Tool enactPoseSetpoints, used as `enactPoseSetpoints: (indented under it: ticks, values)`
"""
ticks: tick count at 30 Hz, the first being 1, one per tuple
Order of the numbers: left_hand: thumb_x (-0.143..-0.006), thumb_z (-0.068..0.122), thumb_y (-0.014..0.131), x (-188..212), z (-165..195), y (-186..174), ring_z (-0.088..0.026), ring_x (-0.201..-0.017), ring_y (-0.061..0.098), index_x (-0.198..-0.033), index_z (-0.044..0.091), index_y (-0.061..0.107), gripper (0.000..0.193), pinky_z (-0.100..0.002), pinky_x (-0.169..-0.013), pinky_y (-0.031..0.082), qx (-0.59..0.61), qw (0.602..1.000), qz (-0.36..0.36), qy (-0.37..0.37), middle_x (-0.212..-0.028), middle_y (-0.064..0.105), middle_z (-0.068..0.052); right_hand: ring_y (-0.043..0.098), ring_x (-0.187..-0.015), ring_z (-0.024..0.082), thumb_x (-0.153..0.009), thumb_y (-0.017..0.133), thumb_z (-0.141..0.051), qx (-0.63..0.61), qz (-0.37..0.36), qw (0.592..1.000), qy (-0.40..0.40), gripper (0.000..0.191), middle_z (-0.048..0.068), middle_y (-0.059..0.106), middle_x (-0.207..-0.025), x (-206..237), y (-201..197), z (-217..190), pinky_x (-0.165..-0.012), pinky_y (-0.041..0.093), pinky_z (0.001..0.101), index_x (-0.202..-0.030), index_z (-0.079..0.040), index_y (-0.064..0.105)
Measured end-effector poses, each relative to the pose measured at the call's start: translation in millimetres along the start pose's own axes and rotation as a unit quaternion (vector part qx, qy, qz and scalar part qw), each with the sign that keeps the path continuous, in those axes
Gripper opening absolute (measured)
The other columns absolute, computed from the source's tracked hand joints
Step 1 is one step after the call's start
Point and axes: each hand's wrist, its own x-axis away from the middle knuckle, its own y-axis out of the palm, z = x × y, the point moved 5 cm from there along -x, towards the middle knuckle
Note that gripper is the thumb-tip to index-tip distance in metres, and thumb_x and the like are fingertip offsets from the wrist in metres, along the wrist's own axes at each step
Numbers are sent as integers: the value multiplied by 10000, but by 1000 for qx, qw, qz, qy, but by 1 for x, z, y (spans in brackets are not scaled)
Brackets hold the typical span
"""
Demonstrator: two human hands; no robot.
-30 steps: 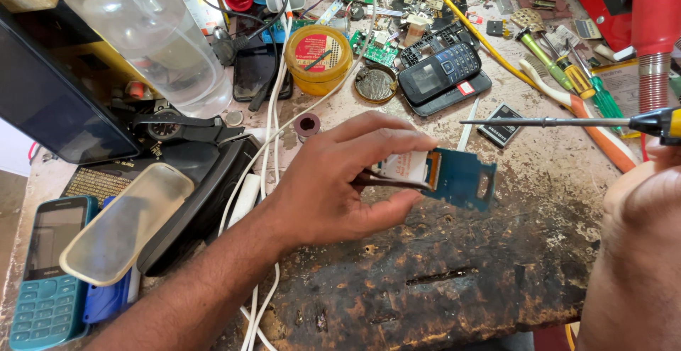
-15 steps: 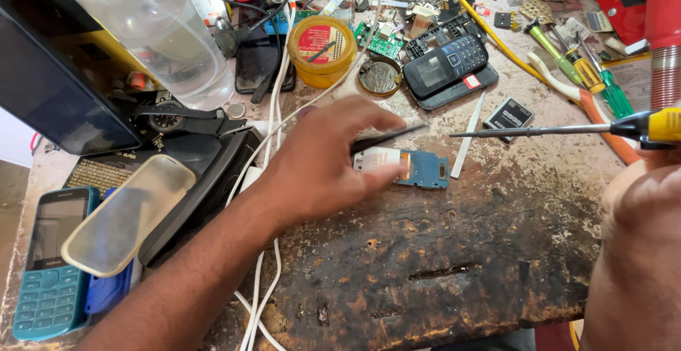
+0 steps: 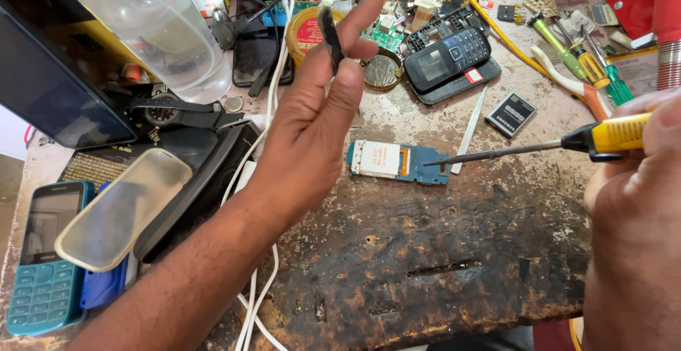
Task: The person solders a ribbon cable to a small circuit board using a soldering iron and tweezers. They then reassemble the phone by inserting the board, battery, and back cover, and test the device by powering it on and navigating the menu.
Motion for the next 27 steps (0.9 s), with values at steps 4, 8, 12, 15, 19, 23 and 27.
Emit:
enactPoseSetpoints:
  ticks: [4,8,12,15,19,23,27]
  values:
    - [-1232,302,416,-3,5,6,-121,-1342,504,-1547,140,440,355,-331,-1244,419,-46,998,7,46,-1521,517,-18,539,-872,153,-1171,499,-331,-2,-7,1000,1,359,89,527,-992,2,2,-2,-1005,513,312,-1132,25,493]
    - [-1159,304,446,4,-2,8,-106,-1189,589,-1557,139,433,430,-283,-1060,531,96,993,11,-61,-1354,584,-57,539,-877,154,-1172,499,-335,-1,-9,1000,-2,363,90,527,-995,2,1,-4,-1011,512,313,-1130,25,493]
    - [-1109,287,484,15,-7,8,-87,-1103,672,-1417,114,510,354,-291,-955,615,188,971,45,-139,-1192,672,-78,540,-883,155,-1173,500,-339,-1,-10,1000,-5,367,90,527,-998,2,2,-4,-1017,511,314,-1129,25,492]
    - [-1121,294,459,20,0,4,-67,-1097,663,-1226,74,536,256,-244,-908,524,58,993,77,-63,-1183,719,-27,540,-887,155,-1173,501,-342,-2,-11,1000,-4,370,90,526,-1000,3,3,-3,-1022,511,315,-1128,25,491]
    - [-1112,239,534,23,-10,12,-87,-1055,658,-1253,57,590,237,-254,-850,523,84,988,82,-105,-1172,725,-10,541,-892,156,-1174,502,-347,-4,-11,1000,-5,374,91,526,-1003,3,4,-4,-1028,510,316,-1126,25,490]
    - [-1089,202,603,24,-17,16,-93,-1046,671,-1242,49,635,219,-269,-939,590,150,977,91,-118,-1103,700,-25,541,-897,157,-1175,503,-351,-6,-15,1000,-7,379,91,526,-1006,2,5,-5,-1034,509,318,-1125,24,489]
    - [-980,133,671,26,-27,11,-82,-936,701,-1125,32,674,177,-269,-819,656,152,958,113,-218,-1019,722,-30,542,-903,158,-1175,504,-355,-4,-16,1000,-10,383,91,526,-1009,2,5,-7,-1040,509,319,-1124,24,489]
